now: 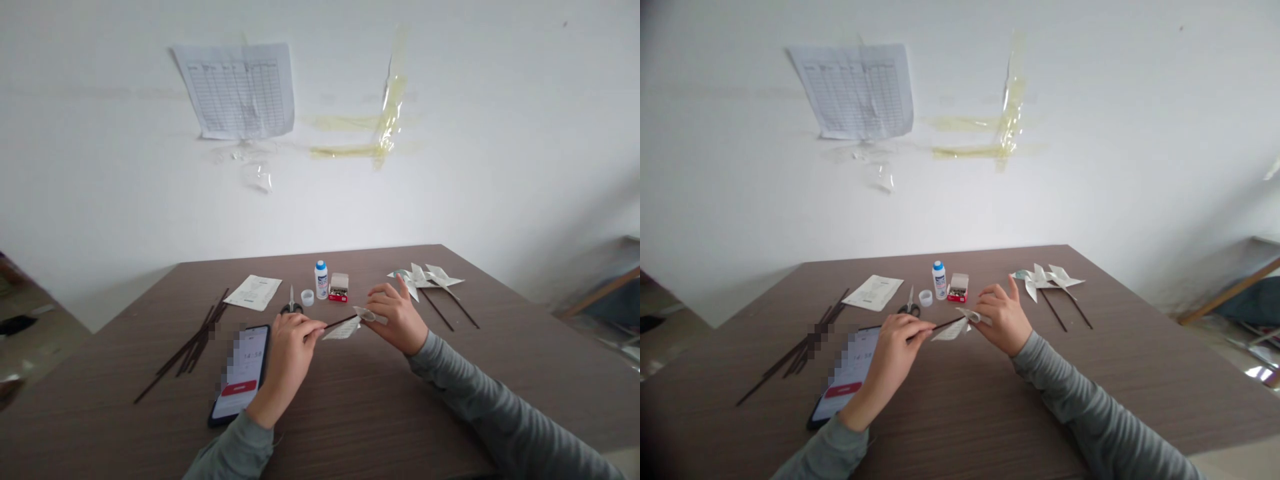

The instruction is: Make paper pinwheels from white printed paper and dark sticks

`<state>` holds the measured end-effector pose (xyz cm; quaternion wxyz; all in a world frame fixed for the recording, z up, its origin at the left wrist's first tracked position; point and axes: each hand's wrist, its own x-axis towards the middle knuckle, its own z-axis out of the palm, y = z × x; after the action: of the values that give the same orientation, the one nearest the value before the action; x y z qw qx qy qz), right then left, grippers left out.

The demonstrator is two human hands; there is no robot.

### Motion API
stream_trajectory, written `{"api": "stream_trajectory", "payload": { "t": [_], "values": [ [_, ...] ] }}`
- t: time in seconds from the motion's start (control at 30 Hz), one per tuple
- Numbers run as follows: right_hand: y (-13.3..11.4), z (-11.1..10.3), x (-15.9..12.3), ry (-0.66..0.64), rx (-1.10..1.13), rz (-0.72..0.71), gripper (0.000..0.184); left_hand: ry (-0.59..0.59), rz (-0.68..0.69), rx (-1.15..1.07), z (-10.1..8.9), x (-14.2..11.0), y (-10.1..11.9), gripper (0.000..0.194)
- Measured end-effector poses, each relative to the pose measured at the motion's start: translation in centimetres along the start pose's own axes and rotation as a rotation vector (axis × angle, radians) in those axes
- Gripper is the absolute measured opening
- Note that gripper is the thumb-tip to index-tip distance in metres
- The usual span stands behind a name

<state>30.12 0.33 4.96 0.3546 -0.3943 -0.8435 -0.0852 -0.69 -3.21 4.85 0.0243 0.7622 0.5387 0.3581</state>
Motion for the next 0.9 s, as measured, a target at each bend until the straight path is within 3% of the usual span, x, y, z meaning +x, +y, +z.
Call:
{"api": "stream_trajectory", "payload": {
  "t": [0.13, 0.27, 0.43, 0.67, 0.9],
  "values": [
    [-0.9, -2.7, 2.7, -0.292, -0.018, 0.207, 0.012, -0.068, -0.031, -0.030, -0.9, 0.7, 0.5, 0.037],
    [-1.8, -5.3, 5.8, -0.583, 0.037, 0.313, 0.007, -0.163, -0.075, -0.075, -1.3, 1.1, 0.9, 0.033],
    [-2.8, -5.5, 8.2, -0.801, 0.025, 0.423, 0.012, -0.272, -0.153, -0.094, -1.3, 1.3, 0.8, 0.035],
    [-2.5, -2.4, 8.0, -0.914, 0.028, 0.498, 0.016, -0.366, -0.238, -0.016, -0.2, 1.0, 0.9, 0.030],
    [-1.9, -0.6, 7.4, -0.922, 0.008, 0.494, 0.016, -0.448, -0.301, 0.063, 0.3, 0.9, 1.4, 0.028]
  ]
}}
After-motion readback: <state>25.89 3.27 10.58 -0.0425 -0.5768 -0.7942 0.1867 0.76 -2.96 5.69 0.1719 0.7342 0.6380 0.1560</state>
